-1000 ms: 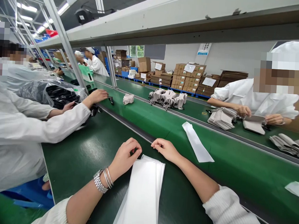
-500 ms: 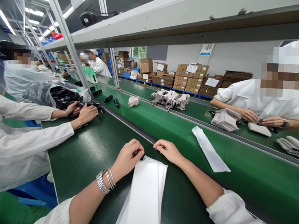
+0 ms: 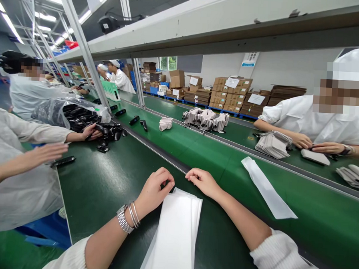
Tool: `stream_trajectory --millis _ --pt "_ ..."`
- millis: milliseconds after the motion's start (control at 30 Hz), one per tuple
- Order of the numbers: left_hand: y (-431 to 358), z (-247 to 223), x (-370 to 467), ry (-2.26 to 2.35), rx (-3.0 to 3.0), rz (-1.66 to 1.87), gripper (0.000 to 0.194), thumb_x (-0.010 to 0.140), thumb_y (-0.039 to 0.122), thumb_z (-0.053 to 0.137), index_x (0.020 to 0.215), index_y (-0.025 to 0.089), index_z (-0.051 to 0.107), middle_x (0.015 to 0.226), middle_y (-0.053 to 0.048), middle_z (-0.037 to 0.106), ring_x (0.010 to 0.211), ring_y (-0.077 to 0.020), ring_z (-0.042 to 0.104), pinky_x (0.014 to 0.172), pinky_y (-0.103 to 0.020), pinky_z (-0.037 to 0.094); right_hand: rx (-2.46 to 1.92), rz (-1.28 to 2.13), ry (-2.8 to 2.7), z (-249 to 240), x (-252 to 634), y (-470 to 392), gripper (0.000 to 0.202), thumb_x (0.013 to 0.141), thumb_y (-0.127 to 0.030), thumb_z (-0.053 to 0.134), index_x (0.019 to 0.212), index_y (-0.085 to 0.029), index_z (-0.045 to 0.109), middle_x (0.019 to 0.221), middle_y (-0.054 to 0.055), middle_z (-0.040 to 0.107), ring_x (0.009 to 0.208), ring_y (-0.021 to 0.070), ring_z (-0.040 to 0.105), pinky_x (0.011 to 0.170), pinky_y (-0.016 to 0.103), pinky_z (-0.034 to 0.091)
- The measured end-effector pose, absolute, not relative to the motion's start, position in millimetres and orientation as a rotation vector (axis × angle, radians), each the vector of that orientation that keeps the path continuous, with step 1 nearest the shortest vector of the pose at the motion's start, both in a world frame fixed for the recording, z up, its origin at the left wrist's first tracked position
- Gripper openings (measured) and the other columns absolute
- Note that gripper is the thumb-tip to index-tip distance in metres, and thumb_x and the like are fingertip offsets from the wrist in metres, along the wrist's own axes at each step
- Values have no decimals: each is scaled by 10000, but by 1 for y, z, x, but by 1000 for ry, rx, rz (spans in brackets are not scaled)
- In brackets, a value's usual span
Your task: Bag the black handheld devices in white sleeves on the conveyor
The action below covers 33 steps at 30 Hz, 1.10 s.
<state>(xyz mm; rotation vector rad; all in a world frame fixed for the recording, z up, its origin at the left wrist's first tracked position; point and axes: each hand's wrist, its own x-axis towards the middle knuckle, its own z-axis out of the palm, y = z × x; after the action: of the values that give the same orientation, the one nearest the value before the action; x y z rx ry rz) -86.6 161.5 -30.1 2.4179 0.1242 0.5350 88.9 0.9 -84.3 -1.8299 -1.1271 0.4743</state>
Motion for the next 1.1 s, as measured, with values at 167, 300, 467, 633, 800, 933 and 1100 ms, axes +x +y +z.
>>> stream_trajectory --millis 167,300,467,633,800,933,1100 --pt "161 -29 -87 129 2426 531 141 858 179 507 755 191 602 860 -12 603 759 -122 533 728 -281 391 -1832 472 -1127 -84 89 1 214 903 -306 495 964 -200 671 921 45 677 777 167 601 691 289 472" --pt "161 -30 -87 131 2433 531 135 860 176 511 762 194 601 861 -6 603 756 -120 531 742 -287 389 -1826 471 -1128 -83 89 2 217 903 -315 496 959 -199 671 931 49 677 775 166 600 689 290 474" --pt "162 -31 -87 119 2432 528 137 866 189 498 777 192 602 866 -10 599 747 -123 528 759 -300 386 -1838 459 -1132 -83 89 1 220 902 -326 499 956 -203 673 922 45 679 757 162 600 687 288 476" --pt "161 -31 -87 121 2426 523 135 870 183 501 772 194 593 864 -1 595 755 -118 523 765 -301 378 -1836 459 -1130 -82 88 1 218 902 -319 495 954 -204 672 916 42 677 759 161 597 684 283 470" --pt "161 -32 -86 123 2420 521 130 871 178 504 773 194 588 867 4 593 765 -116 526 770 -297 371 -1846 458 -1127 -82 88 2 214 897 -308 496 953 -197 670 896 40 675 724 154 578 670 282 457" --pt "161 -32 -87 121 2415 516 128 869 181 510 771 196 591 869 5 592 785 -119 532 761 -287 371 -1839 463 -1128 -83 88 2 214 900 -307 492 955 -197 667 890 38 670 728 153 576 671 278 452" --pt "161 -34 -87 127 2412 502 123 871 180 513 777 197 591 875 16 584 781 -110 520 765 -285 368 -1837 466 -1127 -83 88 2 211 902 -302 493 956 -193 665 897 39 668 717 149 565 667 276 448"
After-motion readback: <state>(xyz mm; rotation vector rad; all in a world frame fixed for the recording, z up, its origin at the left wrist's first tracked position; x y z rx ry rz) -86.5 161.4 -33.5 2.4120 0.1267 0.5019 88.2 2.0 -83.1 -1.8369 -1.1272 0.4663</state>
